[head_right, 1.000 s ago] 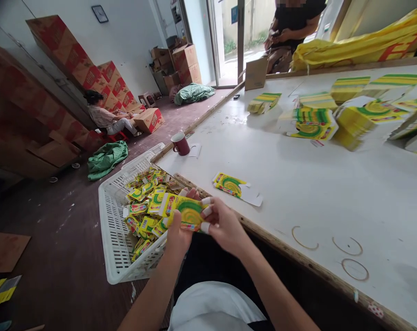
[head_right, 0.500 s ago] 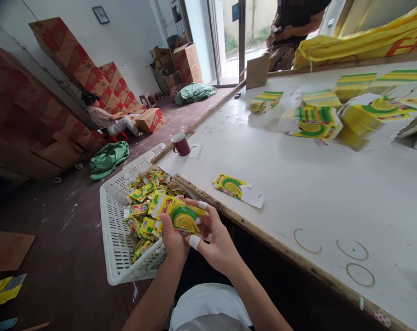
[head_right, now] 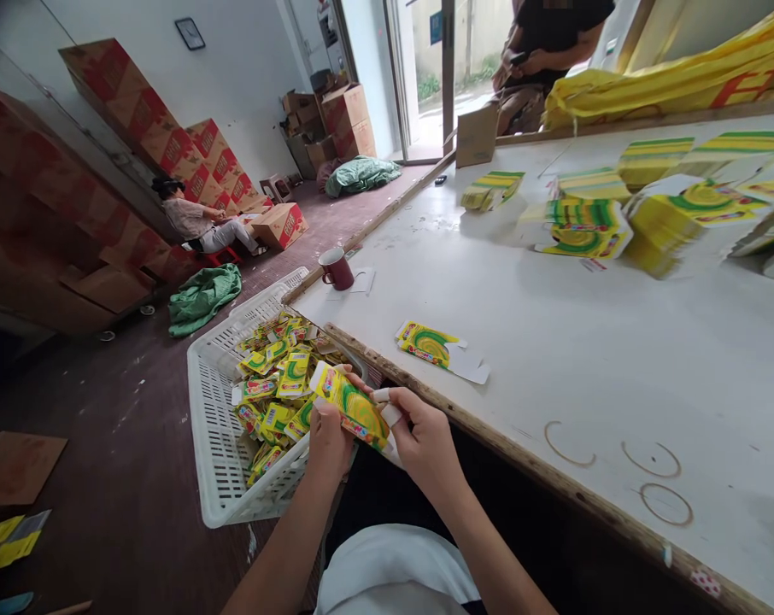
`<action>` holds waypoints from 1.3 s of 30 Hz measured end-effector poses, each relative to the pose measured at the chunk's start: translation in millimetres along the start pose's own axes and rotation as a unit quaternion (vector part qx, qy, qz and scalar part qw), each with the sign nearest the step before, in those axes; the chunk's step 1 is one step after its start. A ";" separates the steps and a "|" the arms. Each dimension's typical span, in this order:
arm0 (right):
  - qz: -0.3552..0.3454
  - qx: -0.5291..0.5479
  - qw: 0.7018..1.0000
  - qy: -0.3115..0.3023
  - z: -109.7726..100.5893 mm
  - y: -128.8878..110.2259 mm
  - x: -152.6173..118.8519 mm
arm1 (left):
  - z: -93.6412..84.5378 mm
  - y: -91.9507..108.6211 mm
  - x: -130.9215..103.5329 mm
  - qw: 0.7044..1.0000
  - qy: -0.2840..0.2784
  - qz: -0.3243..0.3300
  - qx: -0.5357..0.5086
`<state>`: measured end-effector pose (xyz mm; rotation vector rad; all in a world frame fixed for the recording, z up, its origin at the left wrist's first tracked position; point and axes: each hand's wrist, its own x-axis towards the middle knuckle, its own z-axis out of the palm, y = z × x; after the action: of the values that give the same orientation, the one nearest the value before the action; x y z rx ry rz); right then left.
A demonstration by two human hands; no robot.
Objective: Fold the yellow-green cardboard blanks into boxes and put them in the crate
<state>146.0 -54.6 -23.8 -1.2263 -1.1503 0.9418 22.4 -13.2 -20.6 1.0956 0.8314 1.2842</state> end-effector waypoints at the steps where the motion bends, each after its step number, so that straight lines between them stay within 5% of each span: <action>1: 0.001 -0.004 1.000 -0.008 -2.3 -1.8 0.3 | 1.1 1.0 -0.7 1.000 -0.003 0.010 -0.011; 7: 0.051 0.118 0.984 -0.123 18.2 -15.3 -10.7 | 8.3 4.2 8.1 0.985 0.158 0.071 -0.018; 14: 0.098 0.230 0.968 -0.023 17.9 -8.7 -4.5 | 5.0 3.3 6.6 0.992 0.116 0.043 -0.003; 20: 0.115 0.227 0.967 -0.012 10.7 -10.7 0.1 | 10.4 -2.2 3.9 0.984 0.171 -0.012 -0.051; 25: -0.034 0.009 0.998 0.050 -11.2 -4.5 2.8 | -8.3 18.9 13.9 0.991 0.132 0.033 0.011; 29: -0.213 -0.272 0.937 0.045 -34.1 -14.0 5.5 | -25.6 55.5 13.4 0.973 0.043 0.134 0.181; 33: -0.310 -0.319 0.894 -0.050 -26.8 -26.2 -1.0 | -21.4 68.0 6.0 0.909 -0.144 0.049 0.387; 36: -0.294 -0.268 0.917 0.003 -18.3 -24.0 -6.6 | -13.3 57.3 2.1 0.880 -0.200 -0.032 0.430; 39: -0.165 -0.125 0.971 0.117 -17.3 -13.8 -7.4 | -7.5 43.1 -3.4 0.879 -0.160 -0.020 0.450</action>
<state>160.7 -67.1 -10.8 -1.2583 -1.2581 0.3995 1.3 -17.5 17.6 1.9441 1.2212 0.6074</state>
